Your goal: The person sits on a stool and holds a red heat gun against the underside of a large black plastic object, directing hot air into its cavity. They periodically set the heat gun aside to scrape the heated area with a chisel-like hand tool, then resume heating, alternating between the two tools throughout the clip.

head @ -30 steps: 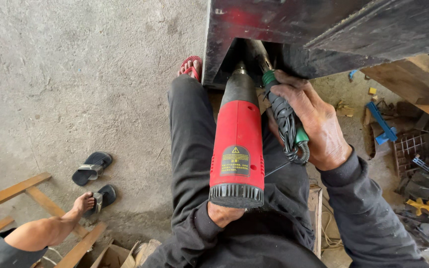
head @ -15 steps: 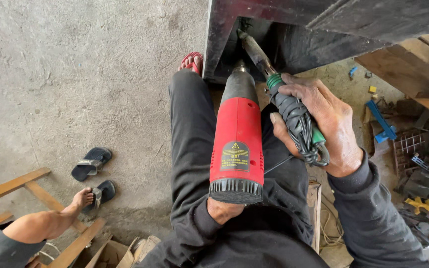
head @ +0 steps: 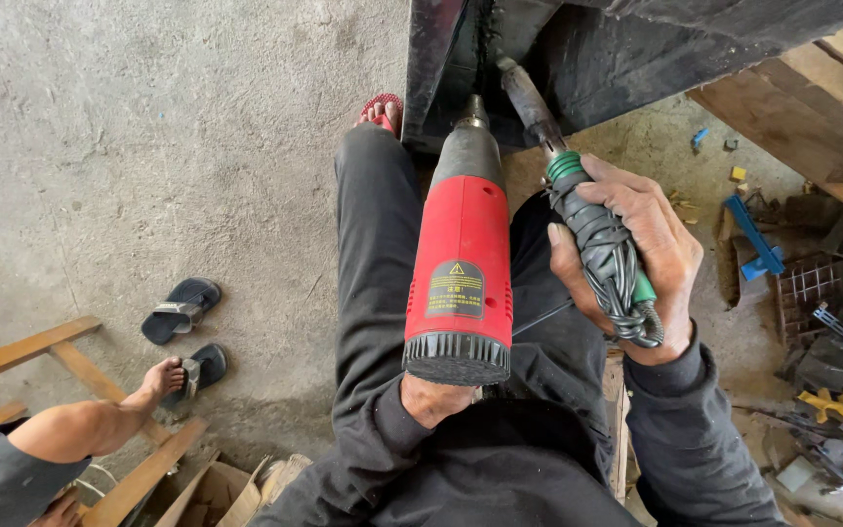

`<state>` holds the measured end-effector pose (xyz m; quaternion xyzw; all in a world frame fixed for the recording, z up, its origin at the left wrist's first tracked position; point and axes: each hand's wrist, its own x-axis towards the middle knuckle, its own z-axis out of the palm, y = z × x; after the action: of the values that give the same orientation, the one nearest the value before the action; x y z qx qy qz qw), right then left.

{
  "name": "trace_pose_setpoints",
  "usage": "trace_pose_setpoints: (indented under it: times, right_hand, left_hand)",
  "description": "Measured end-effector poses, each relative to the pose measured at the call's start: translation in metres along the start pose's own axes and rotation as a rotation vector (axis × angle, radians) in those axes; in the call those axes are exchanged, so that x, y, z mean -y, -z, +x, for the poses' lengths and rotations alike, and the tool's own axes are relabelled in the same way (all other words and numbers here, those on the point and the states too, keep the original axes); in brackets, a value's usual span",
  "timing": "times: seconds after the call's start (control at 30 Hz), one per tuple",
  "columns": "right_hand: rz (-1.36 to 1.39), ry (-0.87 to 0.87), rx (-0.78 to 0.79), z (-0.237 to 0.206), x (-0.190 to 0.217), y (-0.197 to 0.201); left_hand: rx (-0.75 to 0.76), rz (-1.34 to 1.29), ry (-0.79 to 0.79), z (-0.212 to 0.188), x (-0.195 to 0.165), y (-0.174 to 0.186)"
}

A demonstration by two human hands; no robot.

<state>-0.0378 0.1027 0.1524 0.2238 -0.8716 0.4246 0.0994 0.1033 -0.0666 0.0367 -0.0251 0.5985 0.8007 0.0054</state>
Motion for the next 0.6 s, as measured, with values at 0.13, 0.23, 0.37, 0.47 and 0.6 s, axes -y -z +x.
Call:
trace_pose_setpoints:
  times: [0.13, 0.23, 0.37, 0.47, 0.6]
  right_hand:
    - [0.025, -0.013, 0.009, -0.001, -0.003, -0.003]
    - [0.048, -0.029, 0.001, 0.001, -0.004, -0.006]
    - [0.161, -0.081, -0.021, 0.005, -0.011, -0.008]
    - [0.224, -0.138, -0.041, 0.006, -0.017, -0.006]
    - [0.230, -0.108, 0.028, 0.007, -0.025, 0.000]
  left_hand:
    - [-0.031, 0.093, -0.050, 0.004, -0.012, -0.003]
    - [-0.028, 0.113, -0.062, 0.011, -0.020, -0.005]
    - [-0.029, 0.001, 0.018, 0.020, -0.026, -0.003]
    - [-0.004, 0.426, -0.190, 0.026, -0.029, 0.000]
    - [0.018, 0.173, -0.058, 0.028, -0.028, 0.000]
